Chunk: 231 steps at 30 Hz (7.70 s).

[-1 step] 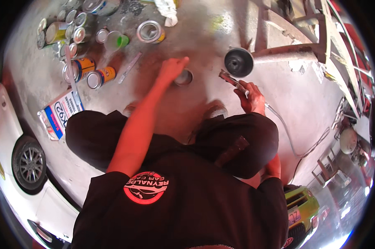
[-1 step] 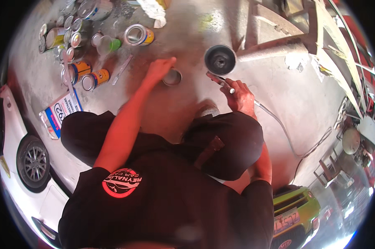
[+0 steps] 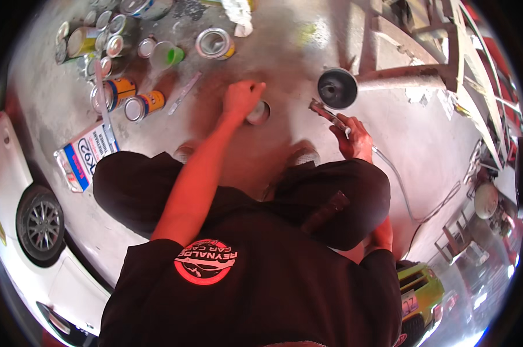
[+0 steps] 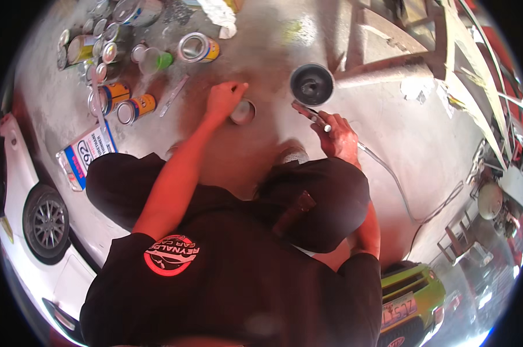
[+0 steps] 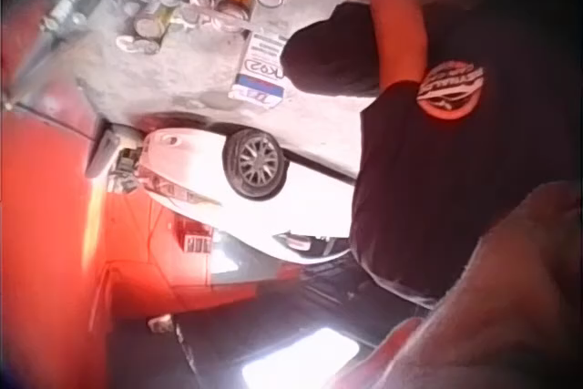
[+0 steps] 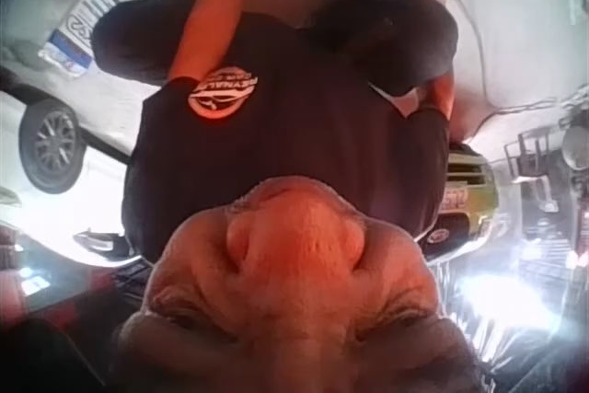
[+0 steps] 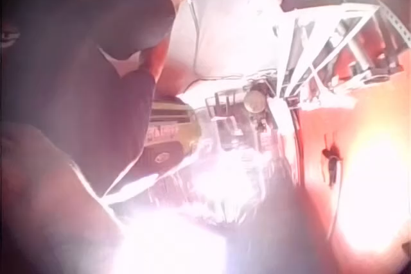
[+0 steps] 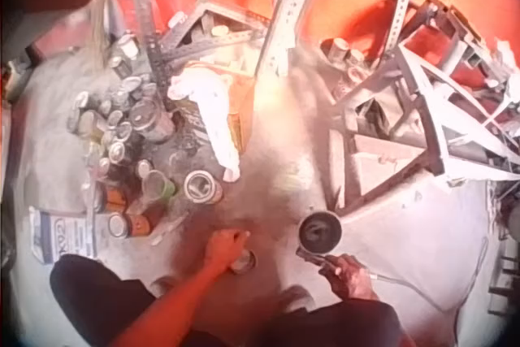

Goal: The recorder is preparing a paint sprayer by filling it with liquid and cleaning the nozzle.

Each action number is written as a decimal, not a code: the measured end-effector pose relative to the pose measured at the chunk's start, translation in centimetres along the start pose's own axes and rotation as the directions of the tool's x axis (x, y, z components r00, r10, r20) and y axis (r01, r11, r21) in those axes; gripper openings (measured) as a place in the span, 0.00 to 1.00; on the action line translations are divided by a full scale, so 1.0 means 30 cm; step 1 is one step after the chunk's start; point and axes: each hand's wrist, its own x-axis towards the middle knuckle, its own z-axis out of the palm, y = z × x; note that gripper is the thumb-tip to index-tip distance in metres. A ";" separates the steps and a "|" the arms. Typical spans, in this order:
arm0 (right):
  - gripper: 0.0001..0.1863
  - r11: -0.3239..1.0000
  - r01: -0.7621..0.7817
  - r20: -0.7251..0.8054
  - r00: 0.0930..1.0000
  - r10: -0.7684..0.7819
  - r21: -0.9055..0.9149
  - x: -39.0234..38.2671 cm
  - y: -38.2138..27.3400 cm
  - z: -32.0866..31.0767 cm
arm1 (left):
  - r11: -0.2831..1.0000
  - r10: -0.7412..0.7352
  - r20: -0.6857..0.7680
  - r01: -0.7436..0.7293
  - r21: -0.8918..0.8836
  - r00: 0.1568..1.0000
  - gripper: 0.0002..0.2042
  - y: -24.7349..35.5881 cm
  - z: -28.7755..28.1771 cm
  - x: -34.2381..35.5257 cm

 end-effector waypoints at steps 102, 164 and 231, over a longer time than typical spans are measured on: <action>0.27 0.946 -0.152 0.059 0.983 0.175 -0.286 -0.186 0.105 -0.141 | 0.921 0.064 0.413 0.106 -0.376 0.908 0.17 0.890 -0.287 0.640; 0.26 0.954 -0.192 0.074 0.974 0.214 -0.232 -0.151 0.091 -0.087 | -0.077 0.353 0.148 -0.129 0.989 0.924 0.16 0.638 -0.112 0.352; 0.19 0.642 -0.408 0.406 0.899 0.161 0.649 0.048 0.054 -0.133 | 0.590 -0.019 -0.951 0.771 0.238 0.308 0.60 -0.753 -1.207 -1.012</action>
